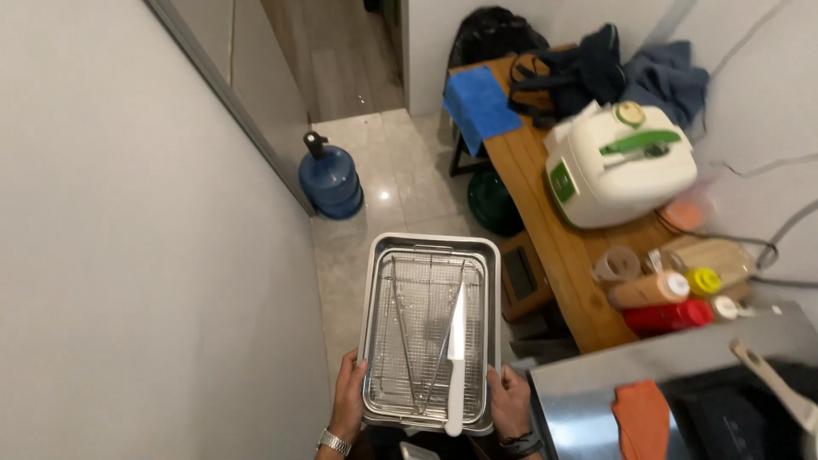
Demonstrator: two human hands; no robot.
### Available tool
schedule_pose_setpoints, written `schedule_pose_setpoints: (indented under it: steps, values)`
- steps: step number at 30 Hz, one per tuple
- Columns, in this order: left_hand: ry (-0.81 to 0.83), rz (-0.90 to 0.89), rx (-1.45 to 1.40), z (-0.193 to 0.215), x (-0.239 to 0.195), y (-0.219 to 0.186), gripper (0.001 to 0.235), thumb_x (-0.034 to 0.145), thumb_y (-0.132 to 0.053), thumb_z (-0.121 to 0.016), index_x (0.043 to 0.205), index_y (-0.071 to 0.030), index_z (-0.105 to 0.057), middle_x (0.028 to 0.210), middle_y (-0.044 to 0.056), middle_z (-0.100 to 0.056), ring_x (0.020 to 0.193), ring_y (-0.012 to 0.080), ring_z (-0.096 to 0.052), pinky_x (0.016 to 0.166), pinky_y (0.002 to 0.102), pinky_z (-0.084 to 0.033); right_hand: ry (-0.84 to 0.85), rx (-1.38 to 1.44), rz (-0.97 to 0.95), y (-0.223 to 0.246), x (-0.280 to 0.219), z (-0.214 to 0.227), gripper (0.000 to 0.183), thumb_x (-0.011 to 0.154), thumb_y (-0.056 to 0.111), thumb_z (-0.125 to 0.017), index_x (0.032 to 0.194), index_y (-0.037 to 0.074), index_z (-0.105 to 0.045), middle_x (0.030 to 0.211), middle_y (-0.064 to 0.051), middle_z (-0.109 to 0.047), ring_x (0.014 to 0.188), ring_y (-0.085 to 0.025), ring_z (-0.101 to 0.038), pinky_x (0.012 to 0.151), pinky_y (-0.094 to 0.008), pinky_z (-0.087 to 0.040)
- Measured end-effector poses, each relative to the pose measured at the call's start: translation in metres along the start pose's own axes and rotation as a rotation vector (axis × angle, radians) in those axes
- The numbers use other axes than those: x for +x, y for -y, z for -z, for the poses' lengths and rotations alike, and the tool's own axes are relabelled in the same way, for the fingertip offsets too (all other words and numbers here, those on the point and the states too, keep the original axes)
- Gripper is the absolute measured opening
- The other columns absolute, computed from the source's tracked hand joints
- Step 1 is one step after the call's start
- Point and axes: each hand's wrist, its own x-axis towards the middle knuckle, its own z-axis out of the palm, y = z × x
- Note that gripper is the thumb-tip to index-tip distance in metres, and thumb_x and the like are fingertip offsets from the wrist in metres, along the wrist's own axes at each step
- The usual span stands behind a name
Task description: The person opens a refrigerator, retrieves a metal tray with tongs and a knife, and carries it to a sink. They wash a plastic cup, then rinse the tongs and knife under running water, using a sponge to scrub the tongs before rinsing again.
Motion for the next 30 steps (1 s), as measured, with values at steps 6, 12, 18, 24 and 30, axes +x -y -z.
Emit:
schedule_pose_setpoints:
  steps: [6, 12, 18, 24, 30]
  values:
    - [-0.141, 0.031, -0.238, -0.014, 0.12, -0.08, 0.042, 0.098, -0.031, -0.05, 0.132, -0.007, -0.057, 0.121, 0.011, -0.071, 0.111, 0.0214, -0.065, 0.1, 0.031, -0.046, 0.187, -0.02, 0.112, 0.093, 0.156, -0.079, 0.049, 0.095, 0.016, -0.068, 0.064, 0.016, -0.031, 0.064, 0.006, -0.031, 0.061, -0.008, -0.031, 0.054, -0.03, -0.03]
    - [-0.22, 0.028, -0.27, -0.031, 0.299, -0.132, 0.039, 0.096, -0.03, -0.052, 0.124, -0.005, -0.062, 0.113, 0.012, -0.074, 0.1, 0.0249, -0.07, 0.088, 0.037, -0.055, 0.216, -0.045, 0.133, 0.151, 0.315, -0.182, 0.05, 0.093, 0.013, -0.069, 0.063, 0.017, -0.03, 0.062, 0.006, -0.029, 0.06, -0.01, -0.03, 0.057, -0.03, -0.027]
    - [-0.184, 0.043, -0.321, -0.031, 0.505, -0.225, 0.04, 0.096, -0.031, -0.057, 0.125, -0.004, -0.064, 0.114, 0.013, -0.073, 0.105, 0.0241, -0.067, 0.091, 0.031, -0.049, 0.168, -0.136, 0.172, 0.212, 0.491, -0.285, 0.046, 0.09, 0.017, -0.069, 0.064, 0.017, -0.032, 0.064, 0.005, -0.033, 0.062, -0.011, -0.033, 0.057, -0.033, -0.03]
    - [-0.156, -0.051, 0.037, -0.018, 0.653, -0.359, 0.037, 0.096, -0.038, -0.054, 0.122, -0.014, -0.063, 0.111, 0.004, -0.077, 0.103, 0.0178, -0.07, 0.092, 0.033, -0.052, 0.143, 0.01, 0.043, 0.31, 0.616, -0.379, 0.046, 0.091, 0.011, -0.068, 0.062, 0.015, -0.032, 0.062, 0.003, -0.033, 0.062, -0.011, -0.033, 0.059, -0.032, -0.031]
    - [-0.254, -0.006, 0.343, -0.011, 0.83, -0.47, 0.06, 0.09, -0.052, -0.054, 0.14, -0.02, -0.05, 0.109, 0.012, -0.074, 0.09, 0.0278, -0.068, 0.088, 0.036, -0.049, 0.161, 0.07, 0.042, 0.354, 0.79, -0.505, 0.045, 0.092, 0.012, -0.067, 0.062, 0.015, -0.034, 0.063, 0.005, -0.034, 0.062, -0.01, -0.035, 0.055, -0.032, -0.031]
